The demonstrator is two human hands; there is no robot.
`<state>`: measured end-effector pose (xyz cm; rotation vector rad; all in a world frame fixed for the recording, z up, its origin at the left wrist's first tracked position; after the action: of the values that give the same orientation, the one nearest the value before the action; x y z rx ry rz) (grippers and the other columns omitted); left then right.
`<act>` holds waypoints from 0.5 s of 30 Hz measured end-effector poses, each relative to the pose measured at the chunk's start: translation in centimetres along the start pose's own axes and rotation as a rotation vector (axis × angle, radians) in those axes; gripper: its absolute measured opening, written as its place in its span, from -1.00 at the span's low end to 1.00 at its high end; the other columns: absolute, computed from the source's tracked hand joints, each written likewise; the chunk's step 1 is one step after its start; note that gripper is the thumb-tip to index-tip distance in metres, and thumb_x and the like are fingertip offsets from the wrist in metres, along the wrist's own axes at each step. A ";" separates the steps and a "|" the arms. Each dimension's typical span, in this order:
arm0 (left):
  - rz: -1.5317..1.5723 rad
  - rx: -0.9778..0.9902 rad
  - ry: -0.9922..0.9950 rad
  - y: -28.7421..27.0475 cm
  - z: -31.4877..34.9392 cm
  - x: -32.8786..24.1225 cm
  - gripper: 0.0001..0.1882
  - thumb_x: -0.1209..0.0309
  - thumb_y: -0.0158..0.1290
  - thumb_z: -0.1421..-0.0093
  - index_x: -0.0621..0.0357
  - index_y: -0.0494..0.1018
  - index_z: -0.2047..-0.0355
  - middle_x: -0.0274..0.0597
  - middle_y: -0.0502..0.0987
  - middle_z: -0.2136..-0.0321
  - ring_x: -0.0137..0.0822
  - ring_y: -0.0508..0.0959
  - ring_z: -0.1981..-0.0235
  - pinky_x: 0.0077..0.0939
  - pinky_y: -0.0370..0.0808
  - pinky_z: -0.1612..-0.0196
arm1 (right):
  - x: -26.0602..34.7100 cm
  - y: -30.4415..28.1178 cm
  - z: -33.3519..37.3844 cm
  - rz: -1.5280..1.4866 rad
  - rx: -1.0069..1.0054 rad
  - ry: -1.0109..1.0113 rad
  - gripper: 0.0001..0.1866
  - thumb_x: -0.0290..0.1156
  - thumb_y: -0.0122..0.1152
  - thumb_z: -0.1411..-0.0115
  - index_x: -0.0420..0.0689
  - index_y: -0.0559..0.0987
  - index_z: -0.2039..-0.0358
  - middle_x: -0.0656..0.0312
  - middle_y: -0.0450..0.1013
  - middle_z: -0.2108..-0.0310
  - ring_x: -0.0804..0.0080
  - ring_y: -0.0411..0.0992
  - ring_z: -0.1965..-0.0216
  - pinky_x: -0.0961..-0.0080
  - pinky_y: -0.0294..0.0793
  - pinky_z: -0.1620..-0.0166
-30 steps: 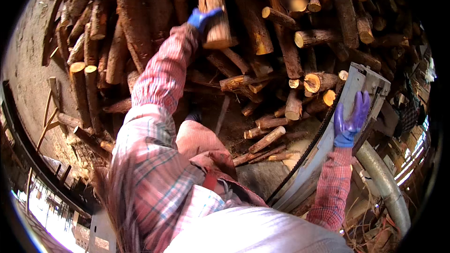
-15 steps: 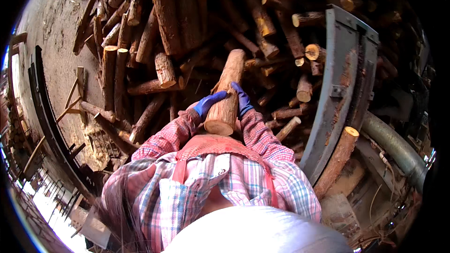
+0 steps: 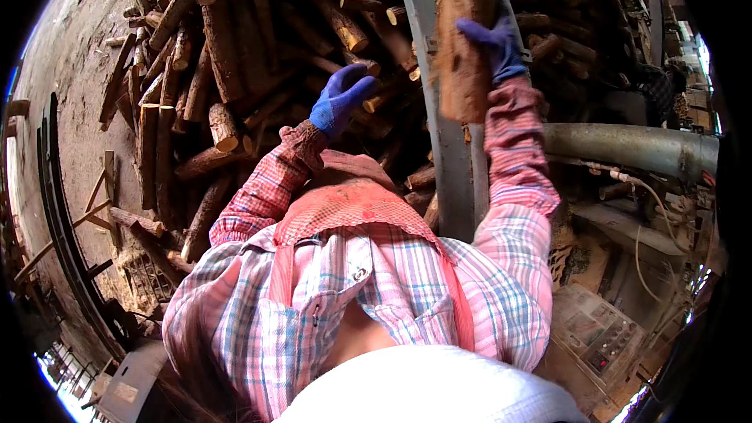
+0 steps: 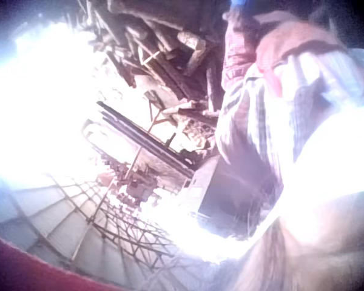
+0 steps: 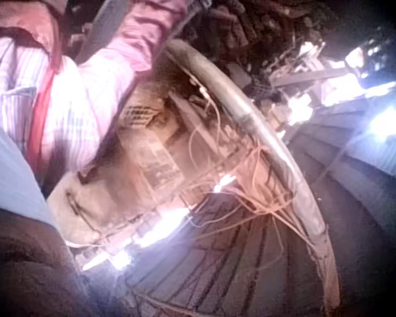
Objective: The person repeatedly picks up cut logs from a large pile and places them onto a metal conveyor or sorting rack. The task involves lifting and arranging the wood pieces one by one in a continuous loop.
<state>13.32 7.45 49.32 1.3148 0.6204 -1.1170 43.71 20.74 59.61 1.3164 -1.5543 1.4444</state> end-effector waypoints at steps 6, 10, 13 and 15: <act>-0.036 -0.028 -0.125 -1.7 2.0 6.0 -0.47 0.19 0.18 -0.28 0.30 0.41 -0.12 -0.24 0.55 0.15 -0.47 0.50 0.18 -0.54 0.48 0.08 | -7.9 -9.3 1.7 0.845 -0.086 0.237 0.38 0.09 0.66 0.32 -0.10 0.05 -0.43 -0.16 0.30 -0.25 -0.06 0.33 -0.23 0.16 0.32 -0.29; -0.029 -0.041 -0.187 -5.7 2.6 7.8 -0.57 0.23 0.13 -0.31 0.24 0.45 -0.08 -0.24 0.60 0.20 -0.41 0.57 0.19 -0.50 0.52 0.06 | -11.6 -10.5 6.3 0.919 -0.027 0.290 0.42 0.13 0.62 0.30 -0.12 -0.05 -0.45 -0.16 0.19 -0.32 -0.05 0.20 -0.34 0.20 0.22 -0.35; -0.021 -0.100 -0.282 -9.9 2.6 8.8 -0.60 0.22 0.16 -0.30 0.22 0.46 -0.03 -0.29 0.56 0.26 -0.47 0.51 0.29 -0.54 0.51 0.24 | -9.5 -10.0 7.5 0.898 0.041 0.334 0.43 0.14 0.61 0.30 -0.14 -0.06 -0.45 -0.13 0.06 -0.40 0.03 0.08 -0.41 0.18 0.17 -0.38; -0.146 -0.187 -0.269 -12.6 2.0 10.1 -0.57 0.21 0.18 -0.28 0.23 0.47 -0.03 -0.30 0.57 0.26 -0.44 0.52 0.29 -0.49 0.51 0.23 | -6.9 -7.9 7.0 1.449 0.001 0.279 0.20 0.07 0.55 0.17 -0.17 0.13 -0.38 -0.11 0.21 -0.31 -0.04 0.22 -0.32 0.12 0.27 -0.31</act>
<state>5.53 4.16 35.47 0.9514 0.6113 -1.2962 54.42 16.50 54.46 -0.2915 -2.3628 2.2093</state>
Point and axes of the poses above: each hand's wrist, its own z-axis away from the middle knuckle, its own y-axis out of the palm, x = y × z, the point moved 1 cm from there along -z, towards the middle knuckle
